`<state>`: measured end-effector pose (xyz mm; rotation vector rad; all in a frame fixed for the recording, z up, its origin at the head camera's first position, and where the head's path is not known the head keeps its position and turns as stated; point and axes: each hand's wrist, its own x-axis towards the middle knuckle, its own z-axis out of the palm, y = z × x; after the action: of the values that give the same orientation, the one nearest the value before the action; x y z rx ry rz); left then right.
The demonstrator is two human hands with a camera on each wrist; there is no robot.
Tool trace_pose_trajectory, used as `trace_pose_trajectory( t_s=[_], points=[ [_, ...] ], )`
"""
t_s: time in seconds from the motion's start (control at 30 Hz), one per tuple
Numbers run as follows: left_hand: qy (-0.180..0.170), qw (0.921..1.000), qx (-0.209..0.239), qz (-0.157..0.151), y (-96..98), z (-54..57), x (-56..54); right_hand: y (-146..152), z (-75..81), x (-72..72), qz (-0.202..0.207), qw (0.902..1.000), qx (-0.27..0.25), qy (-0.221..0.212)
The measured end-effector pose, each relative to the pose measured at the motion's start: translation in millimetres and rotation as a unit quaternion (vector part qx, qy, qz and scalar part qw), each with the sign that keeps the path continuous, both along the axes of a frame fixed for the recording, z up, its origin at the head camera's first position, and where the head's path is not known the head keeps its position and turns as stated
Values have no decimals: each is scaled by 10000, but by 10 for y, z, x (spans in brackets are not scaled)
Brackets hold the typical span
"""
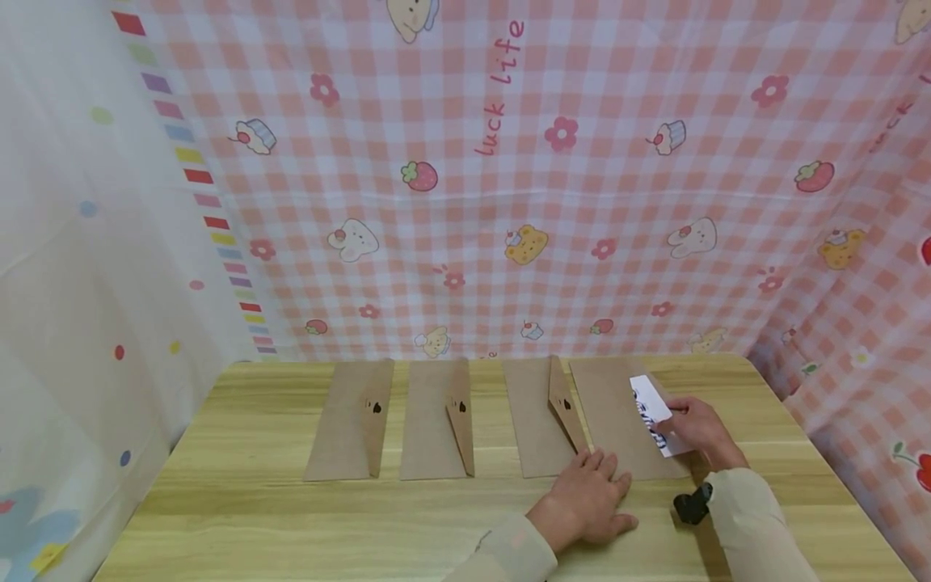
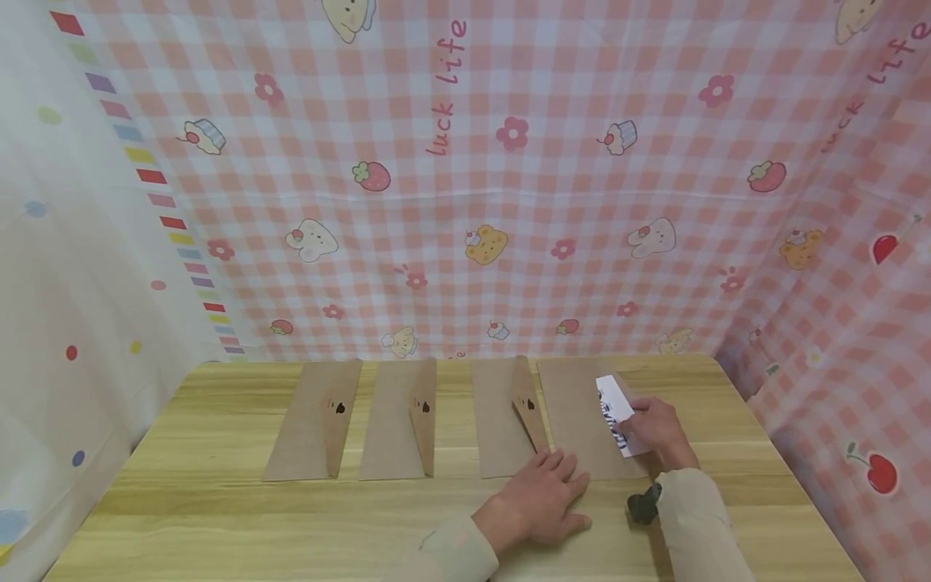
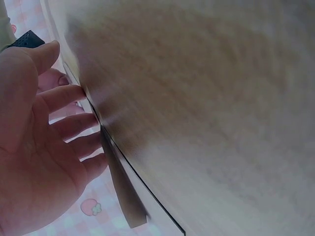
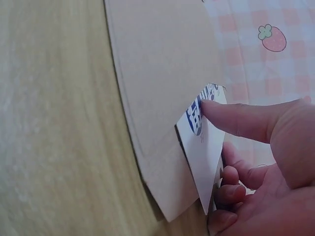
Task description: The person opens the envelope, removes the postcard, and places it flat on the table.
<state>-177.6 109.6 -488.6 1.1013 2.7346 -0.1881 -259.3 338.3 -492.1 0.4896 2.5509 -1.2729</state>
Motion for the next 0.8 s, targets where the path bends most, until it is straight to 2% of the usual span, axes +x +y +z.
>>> trace_pose_trajectory(
  t_s=[0.43, 0.8],
  points=[
    [44, 10000, -20, -32, 2, -3, 5, -2, 35, 27, -91, 9998, -177, -6],
    [-27, 10000, 41, -27, 2, -19, -15, -31, 40, 38, -201, 9997, -36, 122]
  ],
)
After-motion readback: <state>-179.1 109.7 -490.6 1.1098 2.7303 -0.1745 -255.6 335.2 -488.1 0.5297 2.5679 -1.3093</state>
